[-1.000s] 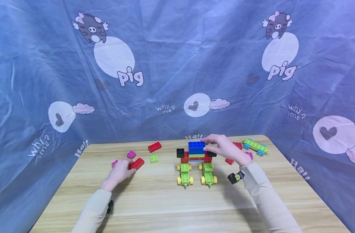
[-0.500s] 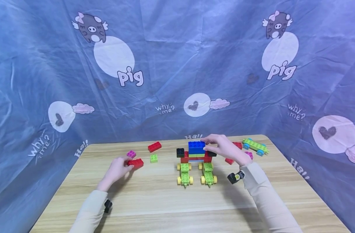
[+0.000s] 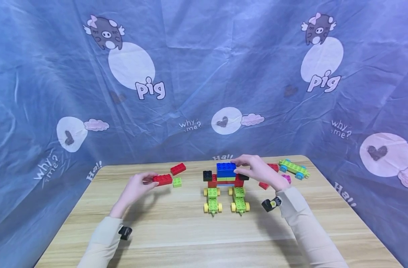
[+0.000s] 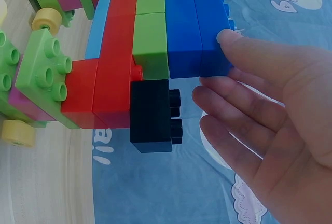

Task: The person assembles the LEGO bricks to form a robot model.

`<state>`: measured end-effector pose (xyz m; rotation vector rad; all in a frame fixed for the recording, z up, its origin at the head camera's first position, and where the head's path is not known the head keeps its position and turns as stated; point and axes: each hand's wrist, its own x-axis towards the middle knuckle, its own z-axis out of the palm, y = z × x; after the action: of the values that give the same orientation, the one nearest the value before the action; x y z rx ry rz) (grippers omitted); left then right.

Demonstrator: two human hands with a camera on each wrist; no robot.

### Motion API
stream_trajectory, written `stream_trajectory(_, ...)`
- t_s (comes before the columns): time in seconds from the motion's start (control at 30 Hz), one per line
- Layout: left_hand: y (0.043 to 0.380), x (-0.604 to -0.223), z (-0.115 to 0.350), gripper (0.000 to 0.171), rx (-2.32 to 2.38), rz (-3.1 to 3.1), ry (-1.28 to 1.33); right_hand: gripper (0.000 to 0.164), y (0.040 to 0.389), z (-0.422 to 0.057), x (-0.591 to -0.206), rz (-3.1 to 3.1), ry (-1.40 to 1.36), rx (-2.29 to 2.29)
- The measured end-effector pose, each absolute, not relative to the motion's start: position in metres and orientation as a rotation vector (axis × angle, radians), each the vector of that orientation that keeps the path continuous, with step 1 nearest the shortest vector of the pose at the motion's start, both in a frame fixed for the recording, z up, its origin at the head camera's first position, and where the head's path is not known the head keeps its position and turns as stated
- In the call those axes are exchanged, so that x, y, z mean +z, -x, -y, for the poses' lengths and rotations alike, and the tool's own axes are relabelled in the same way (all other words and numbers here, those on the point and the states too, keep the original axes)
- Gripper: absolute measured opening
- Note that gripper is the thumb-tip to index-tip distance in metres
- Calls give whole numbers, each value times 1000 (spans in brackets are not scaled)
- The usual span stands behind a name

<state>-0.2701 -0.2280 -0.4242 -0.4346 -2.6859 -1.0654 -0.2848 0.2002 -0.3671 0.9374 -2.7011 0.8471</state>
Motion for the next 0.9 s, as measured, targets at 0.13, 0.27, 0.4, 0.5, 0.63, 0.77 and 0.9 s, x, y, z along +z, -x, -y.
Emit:
stream_trajectory(0.13,272,-420,222,36,-1141,2660,456,40,285,-200,-367,2710,-939,858)
stream_trajectory(0.27,274,-415,214,36,-1212,2637,475,40,286,-201,-367,2708,-942,855)
stream_trajectory(0.4,277,-408,204,38,-1319,2622,500,40,286,-201,-367,2705,-944,855)
stream_trajectory(0.5,278,-403,194,40,-1423,2587,537,40,287,-202,-368,2704,-945,851)
stream_trajectory(0.63,280,-395,180,39,-1506,2534,597,39,287,-202,-368,2701,-945,845)
stream_trajectory(0.77,282,-388,166,36,-1501,2511,650,39,286,-201,-367,2691,-964,852)
stream_trajectory(0.9,284,-381,152,35,-1505,2499,698,39,286,-201,-367,2690,-975,846)
